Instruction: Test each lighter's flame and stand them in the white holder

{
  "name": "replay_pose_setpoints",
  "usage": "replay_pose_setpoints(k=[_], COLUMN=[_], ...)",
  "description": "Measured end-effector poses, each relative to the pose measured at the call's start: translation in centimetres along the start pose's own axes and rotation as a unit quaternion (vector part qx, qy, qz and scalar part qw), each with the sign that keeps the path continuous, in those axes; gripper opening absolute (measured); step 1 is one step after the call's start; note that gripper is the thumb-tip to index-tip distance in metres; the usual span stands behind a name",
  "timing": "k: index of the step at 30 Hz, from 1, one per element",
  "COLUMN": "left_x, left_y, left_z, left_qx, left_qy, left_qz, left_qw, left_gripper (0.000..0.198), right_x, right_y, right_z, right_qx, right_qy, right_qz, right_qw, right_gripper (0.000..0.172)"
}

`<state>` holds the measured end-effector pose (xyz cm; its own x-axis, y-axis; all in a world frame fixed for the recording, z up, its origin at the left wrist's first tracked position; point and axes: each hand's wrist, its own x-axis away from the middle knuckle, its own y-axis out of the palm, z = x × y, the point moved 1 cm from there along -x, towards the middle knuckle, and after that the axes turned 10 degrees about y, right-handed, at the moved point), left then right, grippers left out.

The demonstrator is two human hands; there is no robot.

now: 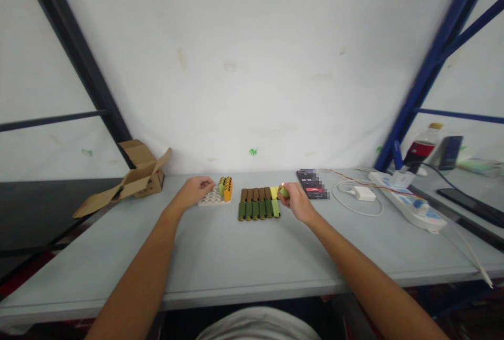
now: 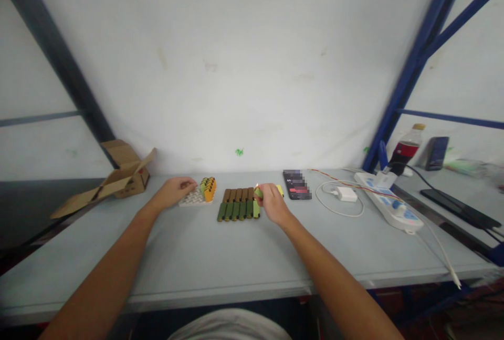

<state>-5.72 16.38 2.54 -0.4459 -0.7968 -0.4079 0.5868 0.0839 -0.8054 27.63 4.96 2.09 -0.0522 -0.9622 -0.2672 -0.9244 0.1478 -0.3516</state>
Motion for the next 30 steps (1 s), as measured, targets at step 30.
replay_pose_setpoints(k=[30], left_x=[0.0], left_y=[1.5], left_z=[11.1], left_qx=[0.134], left_qy=[0.124], left_qz=[0.087], left_qw=[0.979], left_gripper=[0.031], right_x=[0.9], right_y=[2.4], right_z=[-0.4], right_qx=[0.008], right_qy=[-0.093], right_qz=[-0.170], right_qw=[0.981], right_gripper=[0.061])
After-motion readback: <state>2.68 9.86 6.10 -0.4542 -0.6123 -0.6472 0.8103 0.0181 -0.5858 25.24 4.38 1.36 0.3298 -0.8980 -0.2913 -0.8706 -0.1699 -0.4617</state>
